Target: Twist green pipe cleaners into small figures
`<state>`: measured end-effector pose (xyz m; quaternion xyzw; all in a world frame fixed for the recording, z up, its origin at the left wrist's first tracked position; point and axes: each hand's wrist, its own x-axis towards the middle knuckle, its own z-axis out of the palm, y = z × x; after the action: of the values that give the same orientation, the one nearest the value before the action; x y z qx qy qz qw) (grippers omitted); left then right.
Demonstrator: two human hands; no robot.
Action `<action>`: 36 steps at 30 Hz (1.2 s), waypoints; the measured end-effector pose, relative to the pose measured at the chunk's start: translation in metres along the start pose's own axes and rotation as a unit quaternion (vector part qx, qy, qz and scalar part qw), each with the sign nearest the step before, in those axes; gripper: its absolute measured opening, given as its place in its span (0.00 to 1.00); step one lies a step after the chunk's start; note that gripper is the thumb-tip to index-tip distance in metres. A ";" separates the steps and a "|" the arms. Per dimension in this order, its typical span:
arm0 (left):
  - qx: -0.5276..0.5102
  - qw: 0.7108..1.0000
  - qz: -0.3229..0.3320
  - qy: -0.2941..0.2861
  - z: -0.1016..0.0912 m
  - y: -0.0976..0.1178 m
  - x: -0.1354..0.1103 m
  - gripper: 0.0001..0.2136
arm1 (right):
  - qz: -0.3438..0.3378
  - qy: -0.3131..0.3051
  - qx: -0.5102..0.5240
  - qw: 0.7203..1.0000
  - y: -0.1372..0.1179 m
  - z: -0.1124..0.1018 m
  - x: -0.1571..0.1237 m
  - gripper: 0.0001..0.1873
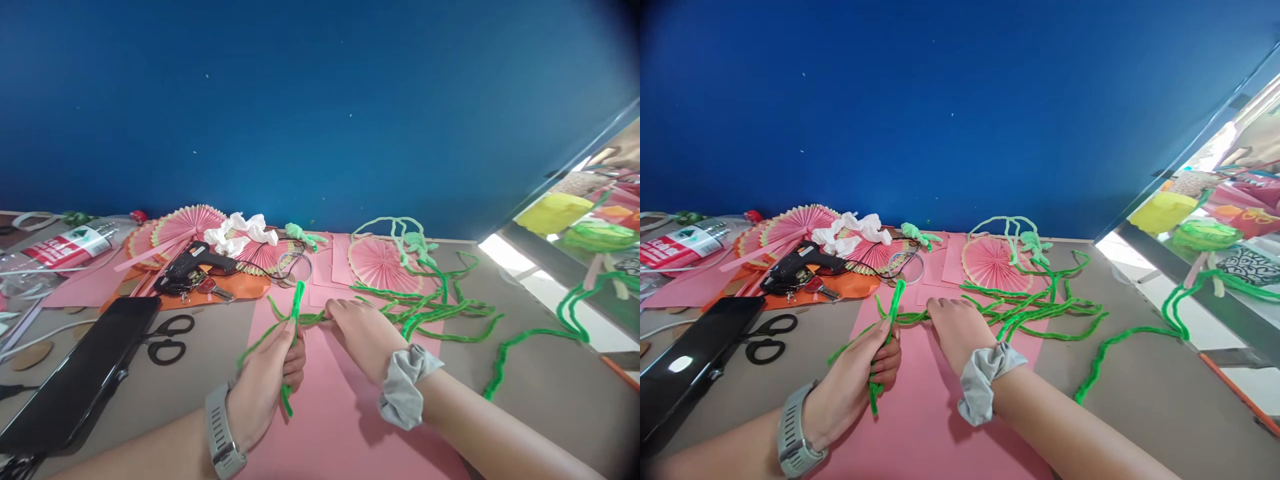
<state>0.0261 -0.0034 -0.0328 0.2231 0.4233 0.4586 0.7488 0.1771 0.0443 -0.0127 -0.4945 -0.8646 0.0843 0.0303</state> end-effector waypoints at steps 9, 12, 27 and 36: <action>0.008 1.000 -0.002 -0.013 -0.007 -0.006 0.006 0.15 | -0.050 0.072 -0.018 0.996 0.005 0.002 0.002 0.03; 0.014 1.000 0.005 -0.021 -0.007 -0.006 0.006 0.16 | -0.068 0.048 0.006 0.997 0.006 0.013 0.004 0.08; 0.051 0.993 0.098 0.041 -0.001 0.010 -0.011 0.14 | -0.003 0.000 0.260 0.966 -0.002 -0.017 -0.002 0.10; 0.186 0.964 0.179 0.058 0.004 0.015 -0.015 0.15 | -0.028 -0.009 0.415 0.909 -0.021 -0.017 -0.010 0.13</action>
<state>0.0182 -0.0091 -0.0133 0.4033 0.4972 0.5106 0.5740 0.1667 0.0267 0.0078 -0.4121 -0.7653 0.4392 0.2271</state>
